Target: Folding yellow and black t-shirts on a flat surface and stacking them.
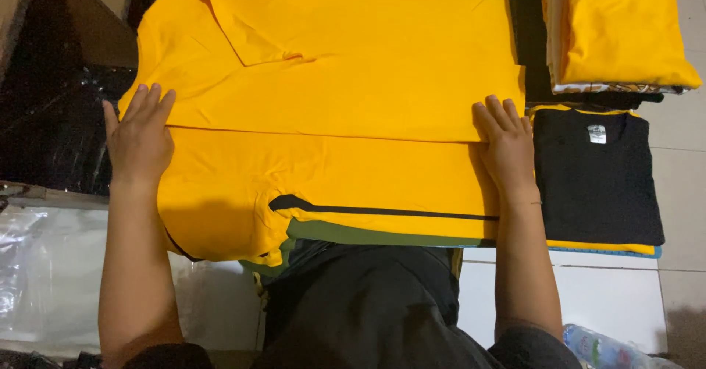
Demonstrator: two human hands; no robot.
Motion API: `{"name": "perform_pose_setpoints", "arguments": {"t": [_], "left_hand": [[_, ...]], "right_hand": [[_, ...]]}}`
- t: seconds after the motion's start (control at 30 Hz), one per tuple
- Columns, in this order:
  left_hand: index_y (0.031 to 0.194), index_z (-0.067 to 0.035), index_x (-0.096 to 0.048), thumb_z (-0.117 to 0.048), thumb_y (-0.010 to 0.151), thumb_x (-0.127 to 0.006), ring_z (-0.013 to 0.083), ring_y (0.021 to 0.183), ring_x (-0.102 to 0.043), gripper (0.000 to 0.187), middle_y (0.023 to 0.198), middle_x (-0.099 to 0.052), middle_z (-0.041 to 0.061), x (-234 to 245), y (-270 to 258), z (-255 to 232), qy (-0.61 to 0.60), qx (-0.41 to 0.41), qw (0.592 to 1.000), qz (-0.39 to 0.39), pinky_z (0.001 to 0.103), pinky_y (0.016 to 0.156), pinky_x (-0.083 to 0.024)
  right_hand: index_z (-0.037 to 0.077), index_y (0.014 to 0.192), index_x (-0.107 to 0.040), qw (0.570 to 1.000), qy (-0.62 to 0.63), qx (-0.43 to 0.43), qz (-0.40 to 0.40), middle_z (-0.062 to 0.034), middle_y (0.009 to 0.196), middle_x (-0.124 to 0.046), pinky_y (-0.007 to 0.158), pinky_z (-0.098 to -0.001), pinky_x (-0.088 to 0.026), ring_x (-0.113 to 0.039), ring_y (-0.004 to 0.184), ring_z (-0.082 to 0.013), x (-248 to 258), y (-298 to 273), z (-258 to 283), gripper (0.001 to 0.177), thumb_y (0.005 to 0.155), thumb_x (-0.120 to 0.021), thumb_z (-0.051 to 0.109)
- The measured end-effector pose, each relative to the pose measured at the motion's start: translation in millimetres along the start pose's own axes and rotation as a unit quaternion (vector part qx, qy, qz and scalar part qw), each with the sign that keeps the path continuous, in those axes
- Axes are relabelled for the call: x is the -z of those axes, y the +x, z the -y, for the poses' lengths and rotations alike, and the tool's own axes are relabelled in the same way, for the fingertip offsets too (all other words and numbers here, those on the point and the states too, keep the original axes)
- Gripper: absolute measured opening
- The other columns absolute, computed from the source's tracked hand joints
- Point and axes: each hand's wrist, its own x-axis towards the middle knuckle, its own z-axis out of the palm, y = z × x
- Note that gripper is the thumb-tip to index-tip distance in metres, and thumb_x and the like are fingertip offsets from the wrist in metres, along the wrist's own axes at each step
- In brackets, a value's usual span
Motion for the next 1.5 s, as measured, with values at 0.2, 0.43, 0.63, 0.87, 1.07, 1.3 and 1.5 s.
{"name": "perform_pose_setpoints", "arguments": {"t": [0.2,0.43,0.63,0.87,1.07,1.3,1.5], "left_hand": [[0.146,-0.003,-0.067,0.002,0.097,-0.057,0.0329,0.148,-0.049,0.05,0.153,-0.063,0.016,-4.8,3.8,9.1,0.026,-0.008,0.999,-0.03,0.059,0.116,-0.031],[0.148,-0.008,-0.061,-0.001,0.092,-0.056,0.0368,0.148,-0.049,0.057,0.153,-0.063,0.011,44.2,-10.4,1.5,0.065,-0.003,0.996,0.066,0.063,0.116,-0.032],[0.149,-0.021,-0.06,-0.025,0.099,-0.051,0.0291,0.149,-0.054,0.051,0.153,-0.064,0.0,48.4,-52.2,18.0,0.199,-0.004,0.974,0.113,0.062,0.122,-0.032],[0.149,-0.025,-0.059,-0.035,0.102,-0.046,0.0224,0.151,-0.056,0.05,0.153,-0.065,-0.005,56.9,-97.6,4.0,0.25,-0.008,0.961,0.117,0.065,0.131,-0.02],[0.153,-0.029,-0.058,-0.038,0.101,-0.048,0.0121,0.148,-0.058,0.054,0.154,-0.064,-0.01,43.5,-108.4,-3.0,0.334,-0.015,0.937,0.096,0.058,0.137,-0.012],[0.157,-0.014,-0.038,-0.022,0.085,-0.045,0.0369,0.161,-0.006,0.073,0.171,-0.022,0.013,91.3,-56.8,-65.4,-0.09,0.132,0.93,0.332,0.066,0.123,0.007],[0.144,-0.013,-0.058,-0.035,0.105,-0.047,0.0382,0.141,-0.042,0.046,0.145,-0.053,0.016,34.0,10.8,-74.9,-0.076,0.08,0.959,0.262,0.06,0.111,-0.033]], "right_hand": [[-0.001,0.131,-0.071,0.994,-0.053,0.006,-0.095,-0.0162,0.143,-0.067,0.104,-0.0428,-0.049,-0.062,0.13,-0.0375,14.1,6.3,8.9,0.04,0.092,-0.065,-0.007],[0.007,0.141,-0.07,0.994,-0.095,-0.007,-0.044,-0.0089,0.149,-0.066,0.116,-0.0493,-0.042,-0.055,0.142,-0.0323,20.4,-15.4,-6.1,0.041,0.101,-0.065,0.014],[0.008,0.14,-0.07,0.995,-0.096,-0.016,0.009,-0.0082,0.149,-0.065,0.12,-0.0573,-0.038,-0.052,0.146,-0.0326,73.8,-44.0,24.7,0.046,0.093,-0.068,0.004],[0.009,0.141,-0.067,0.994,-0.087,-0.047,0.057,-0.0079,0.15,-0.063,0.123,-0.0574,-0.034,-0.05,0.148,-0.0301,73.8,-90.7,35.4,0.053,0.089,-0.069,0.003],[0.011,0.149,-0.058,0.993,-0.017,-0.084,0.084,-0.0069,0.16,-0.051,0.124,-0.0564,-0.029,-0.042,0.151,-0.027,58.5,-112.5,19.7,0.078,0.074,-0.076,-0.002],[0.016,0.153,-0.048,0.966,0.065,-0.06,0.244,-0.0164,0.168,-0.03,0.12,-0.0697,-0.007,-0.012,0.157,-0.044,66.6,-37.9,71.4,0.096,0.073,-0.074,0.062],[0.009,0.145,-0.055,0.937,0.158,0.256,0.175,-0.0209,0.152,-0.049,0.112,-0.0562,-0.04,-0.049,0.136,-0.0446,2.6,61.1,201.5,0.064,0.091,-0.073,0.038]]}}
